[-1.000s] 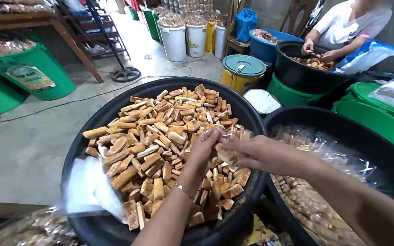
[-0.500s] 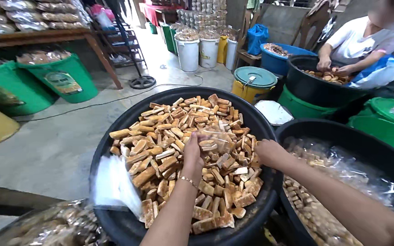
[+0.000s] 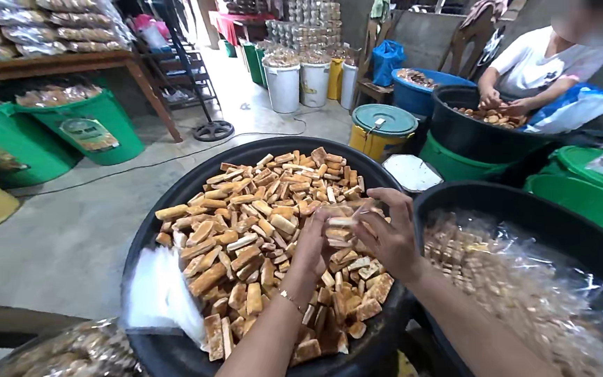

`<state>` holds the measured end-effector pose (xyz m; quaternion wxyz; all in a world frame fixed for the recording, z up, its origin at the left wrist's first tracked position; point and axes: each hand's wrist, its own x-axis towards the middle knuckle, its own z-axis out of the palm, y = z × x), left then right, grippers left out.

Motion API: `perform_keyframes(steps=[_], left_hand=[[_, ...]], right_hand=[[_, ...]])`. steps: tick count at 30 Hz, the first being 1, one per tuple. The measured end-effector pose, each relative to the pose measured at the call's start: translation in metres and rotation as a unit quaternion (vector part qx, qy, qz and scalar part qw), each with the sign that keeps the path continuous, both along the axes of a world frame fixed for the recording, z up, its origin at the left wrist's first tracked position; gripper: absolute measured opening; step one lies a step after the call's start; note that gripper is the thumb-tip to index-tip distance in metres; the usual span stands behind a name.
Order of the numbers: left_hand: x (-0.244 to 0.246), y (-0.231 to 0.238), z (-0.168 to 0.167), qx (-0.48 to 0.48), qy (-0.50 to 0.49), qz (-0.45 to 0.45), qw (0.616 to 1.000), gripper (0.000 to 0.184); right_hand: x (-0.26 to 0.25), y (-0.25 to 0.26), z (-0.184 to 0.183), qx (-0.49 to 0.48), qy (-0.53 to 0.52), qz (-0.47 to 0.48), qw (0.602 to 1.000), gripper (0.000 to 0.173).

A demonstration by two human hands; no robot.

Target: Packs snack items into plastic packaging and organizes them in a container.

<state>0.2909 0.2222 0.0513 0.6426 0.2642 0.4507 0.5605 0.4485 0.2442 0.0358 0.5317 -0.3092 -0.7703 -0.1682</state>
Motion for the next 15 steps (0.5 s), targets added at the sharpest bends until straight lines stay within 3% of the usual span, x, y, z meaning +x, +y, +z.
perform_keyframes(steps=[3,6,7,9,10,12,13,15], left_hand=[[-0.006,-0.007,0.003,0.137,-0.058,-0.115,0.982,0.023],[-0.006,-0.006,0.006,0.165,-0.058,-0.067,0.982,0.016],[-0.009,-0.004,0.005,0.157,-0.056,-0.032,0.986,0.017],[-0.019,0.003,0.003,0.135,-0.057,0.033,0.989,0.019],[-0.024,0.007,0.004,0.121,-0.062,0.061,0.989,0.019],[-0.031,0.012,0.006,0.097,-0.079,0.1,0.987,0.021],[-0.033,0.014,0.007,0.097,-0.085,0.103,0.986,0.022],[-0.034,0.015,0.006,0.115,-0.096,0.096,0.984,0.026]], right_hand=[[0.007,0.002,0.009,-0.063,0.043,0.117,0.99,0.028],[0.022,0.0,0.031,-0.194,-0.01,0.253,0.948,0.039],[0.029,0.007,0.036,-0.239,-0.037,0.263,0.934,0.034],[0.047,0.03,0.035,-0.337,-0.133,0.181,0.914,0.023],[0.052,0.042,0.032,-0.406,-0.218,0.095,0.882,0.024],[0.054,0.06,0.013,-0.506,-0.386,-0.05,0.77,0.039],[0.054,0.063,0.001,-0.519,-0.43,-0.084,0.734,0.041],[0.052,0.062,-0.01,-0.517,-0.462,-0.107,0.712,0.041]])
